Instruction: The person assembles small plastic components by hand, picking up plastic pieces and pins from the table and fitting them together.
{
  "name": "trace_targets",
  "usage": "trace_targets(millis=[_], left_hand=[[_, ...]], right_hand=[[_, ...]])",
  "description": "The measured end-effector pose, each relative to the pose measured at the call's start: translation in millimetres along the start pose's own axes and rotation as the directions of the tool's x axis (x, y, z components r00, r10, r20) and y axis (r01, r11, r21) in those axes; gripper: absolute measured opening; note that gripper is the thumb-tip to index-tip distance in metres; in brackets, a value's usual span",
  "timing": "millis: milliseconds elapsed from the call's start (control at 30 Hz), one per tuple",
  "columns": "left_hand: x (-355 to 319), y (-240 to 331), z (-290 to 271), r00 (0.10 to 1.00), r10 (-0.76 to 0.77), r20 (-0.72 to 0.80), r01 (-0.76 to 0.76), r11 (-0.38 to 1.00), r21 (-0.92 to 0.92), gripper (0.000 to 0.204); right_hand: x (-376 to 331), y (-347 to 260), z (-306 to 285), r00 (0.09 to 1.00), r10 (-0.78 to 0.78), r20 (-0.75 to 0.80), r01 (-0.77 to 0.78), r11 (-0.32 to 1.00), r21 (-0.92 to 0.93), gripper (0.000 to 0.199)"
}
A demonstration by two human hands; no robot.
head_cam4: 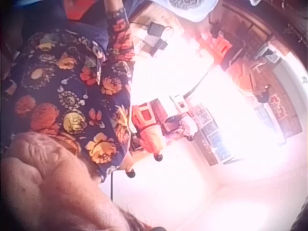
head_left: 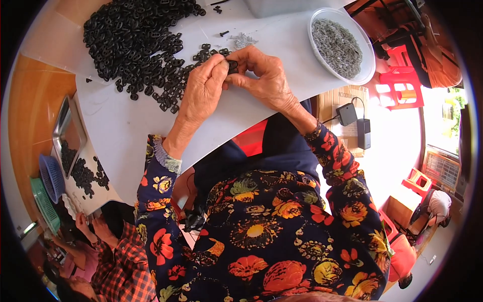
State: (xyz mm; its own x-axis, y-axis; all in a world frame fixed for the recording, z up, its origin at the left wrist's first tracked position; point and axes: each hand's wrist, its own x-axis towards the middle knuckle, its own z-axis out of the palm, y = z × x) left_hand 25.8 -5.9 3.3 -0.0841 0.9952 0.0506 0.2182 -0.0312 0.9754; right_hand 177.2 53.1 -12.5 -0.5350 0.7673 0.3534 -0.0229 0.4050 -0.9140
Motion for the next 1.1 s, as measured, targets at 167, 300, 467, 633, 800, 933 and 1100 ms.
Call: trace_targets(millis=[167,300,467,633,800,933,1100], left_hand=[[-0.3,-6.9,1.2,0.999,0.047,0.000,-0.046,0.998,0.046,0.025],[0.3,-10.4,-1.9,0.998,0.047,0.045,-0.049,0.998,0.046,0.026],[1.2,-10.0,-3.0,0.995,0.076,0.063,-0.082,0.992,0.091,0.025],[-1.6,-6.0,0.9,0.997,0.067,0.027,-0.069,0.994,0.088,0.024],[-4.0,-4.4,1.3,0.995,0.094,0.041,-0.097,0.992,0.081,0.023],[-4.9,-4.1,2.9,0.994,0.095,0.050,-0.097,0.994,0.049,0.023],[-5.8,1.6,1.6,0.993,0.088,0.074,-0.090,0.996,0.019,0.024]], right_hand=[[-1.0,2.1,0.1,0.998,-0.070,0.002,0.070,0.993,-0.097,0.028],[-1.5,-1.4,0.3,0.996,-0.084,0.029,0.087,0.989,-0.122,0.025],[-2.0,-0.5,0.5,0.994,-0.102,0.029,0.105,0.985,-0.137,0.024],[-3.5,-0.5,1.1,0.992,-0.121,0.026,0.124,0.985,-0.119,0.023],[-5.1,-3.8,-0.3,0.990,-0.130,0.056,0.137,0.978,-0.155,0.022],[-6.3,-6.4,0.3,0.986,-0.160,0.036,0.163,0.978,-0.127,0.022],[-6.8,-9.4,0.0,0.984,-0.177,0.027,0.179,0.978,-0.108,0.020]])
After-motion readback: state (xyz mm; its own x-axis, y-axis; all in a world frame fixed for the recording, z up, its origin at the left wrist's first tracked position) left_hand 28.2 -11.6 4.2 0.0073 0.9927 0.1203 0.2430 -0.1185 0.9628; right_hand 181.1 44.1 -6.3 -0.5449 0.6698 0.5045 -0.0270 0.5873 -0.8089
